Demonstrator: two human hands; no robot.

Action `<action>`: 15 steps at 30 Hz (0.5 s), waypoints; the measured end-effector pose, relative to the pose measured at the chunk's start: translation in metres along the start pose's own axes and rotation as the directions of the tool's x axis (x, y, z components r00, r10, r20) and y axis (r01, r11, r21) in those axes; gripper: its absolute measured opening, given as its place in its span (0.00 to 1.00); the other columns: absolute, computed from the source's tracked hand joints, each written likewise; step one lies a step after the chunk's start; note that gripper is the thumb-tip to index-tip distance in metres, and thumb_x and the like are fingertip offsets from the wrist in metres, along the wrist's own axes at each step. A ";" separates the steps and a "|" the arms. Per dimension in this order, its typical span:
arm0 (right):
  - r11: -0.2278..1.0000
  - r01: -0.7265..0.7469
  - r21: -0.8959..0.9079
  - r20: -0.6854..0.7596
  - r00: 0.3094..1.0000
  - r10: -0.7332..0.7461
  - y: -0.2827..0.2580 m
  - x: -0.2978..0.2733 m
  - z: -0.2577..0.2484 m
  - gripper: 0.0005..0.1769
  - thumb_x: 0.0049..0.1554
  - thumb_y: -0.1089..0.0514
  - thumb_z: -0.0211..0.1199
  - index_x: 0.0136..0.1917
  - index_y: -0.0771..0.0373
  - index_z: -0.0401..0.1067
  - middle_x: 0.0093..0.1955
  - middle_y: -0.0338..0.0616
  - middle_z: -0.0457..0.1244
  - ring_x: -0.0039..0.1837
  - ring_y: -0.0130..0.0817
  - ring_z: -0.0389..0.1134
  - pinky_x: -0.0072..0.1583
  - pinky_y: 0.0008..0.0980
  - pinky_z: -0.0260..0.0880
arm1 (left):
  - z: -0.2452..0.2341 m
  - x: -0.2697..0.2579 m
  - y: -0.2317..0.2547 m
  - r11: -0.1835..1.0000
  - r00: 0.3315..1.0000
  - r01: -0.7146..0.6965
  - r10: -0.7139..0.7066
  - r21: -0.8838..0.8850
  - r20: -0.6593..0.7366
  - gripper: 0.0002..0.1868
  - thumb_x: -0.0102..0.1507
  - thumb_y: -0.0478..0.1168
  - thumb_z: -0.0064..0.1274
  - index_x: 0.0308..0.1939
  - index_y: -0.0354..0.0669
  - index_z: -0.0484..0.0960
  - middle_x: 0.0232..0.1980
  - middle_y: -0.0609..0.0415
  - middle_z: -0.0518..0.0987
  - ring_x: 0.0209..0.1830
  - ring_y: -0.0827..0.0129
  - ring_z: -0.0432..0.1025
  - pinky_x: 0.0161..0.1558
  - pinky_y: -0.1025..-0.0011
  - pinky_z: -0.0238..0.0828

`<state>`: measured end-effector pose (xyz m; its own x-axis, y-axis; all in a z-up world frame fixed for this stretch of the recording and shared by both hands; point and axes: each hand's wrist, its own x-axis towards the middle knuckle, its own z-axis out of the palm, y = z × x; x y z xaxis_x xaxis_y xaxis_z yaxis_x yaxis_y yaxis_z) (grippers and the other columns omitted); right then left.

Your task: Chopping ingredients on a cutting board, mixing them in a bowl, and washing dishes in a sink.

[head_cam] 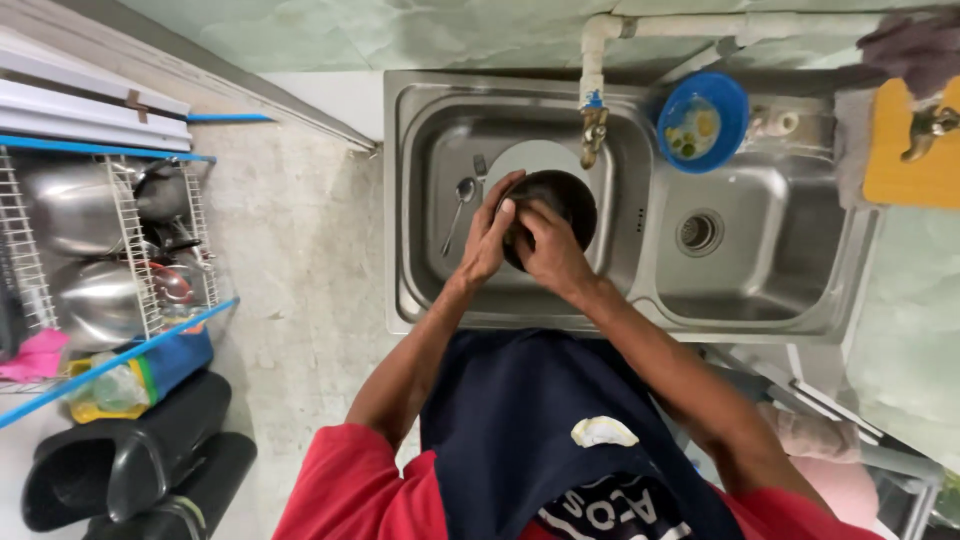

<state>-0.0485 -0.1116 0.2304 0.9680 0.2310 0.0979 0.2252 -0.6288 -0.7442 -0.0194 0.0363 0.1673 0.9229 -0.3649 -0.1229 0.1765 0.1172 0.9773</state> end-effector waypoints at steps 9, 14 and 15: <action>0.996 -0.074 -0.047 0.157 0.984 0.081 -0.022 -0.026 -0.008 0.25 0.56 0.57 0.62 0.64 0.72 0.69 0.62 0.60 0.63 0.64 0.56 0.63 0.64 0.51 0.62 | -0.001 0.005 -0.006 1.000 0.985 0.017 -0.018 -0.006 -0.173 0.29 0.75 0.50 0.40 0.74 0.35 0.67 0.75 0.42 0.70 0.77 0.59 0.62 0.77 0.64 0.53; 0.815 0.305 -0.493 0.237 0.948 -0.212 0.012 -0.033 -0.039 0.20 0.56 0.60 0.61 0.61 0.68 0.73 0.65 0.54 0.64 0.71 0.50 0.62 0.69 0.54 0.57 | -0.031 0.025 0.024 0.995 0.988 0.096 -0.095 0.003 -0.121 0.29 0.73 0.52 0.45 0.73 0.37 0.71 0.72 0.42 0.75 0.74 0.60 0.66 0.75 0.64 0.57; 0.769 0.395 -0.503 0.270 0.917 -0.294 0.017 -0.033 -0.043 0.18 0.56 0.60 0.61 0.59 0.67 0.74 0.64 0.52 0.65 0.71 0.48 0.64 0.70 0.53 0.59 | -0.035 0.028 0.036 0.985 0.984 0.171 -0.171 -0.004 0.049 0.31 0.72 0.52 0.47 0.74 0.37 0.70 0.73 0.42 0.73 0.75 0.60 0.65 0.75 0.64 0.56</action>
<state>-0.0722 -0.1623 0.2431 0.7914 0.5973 0.1303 0.6110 -0.7656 -0.2015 0.0245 0.0630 0.1933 0.8613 -0.4244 -0.2795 0.3332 0.0564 0.9412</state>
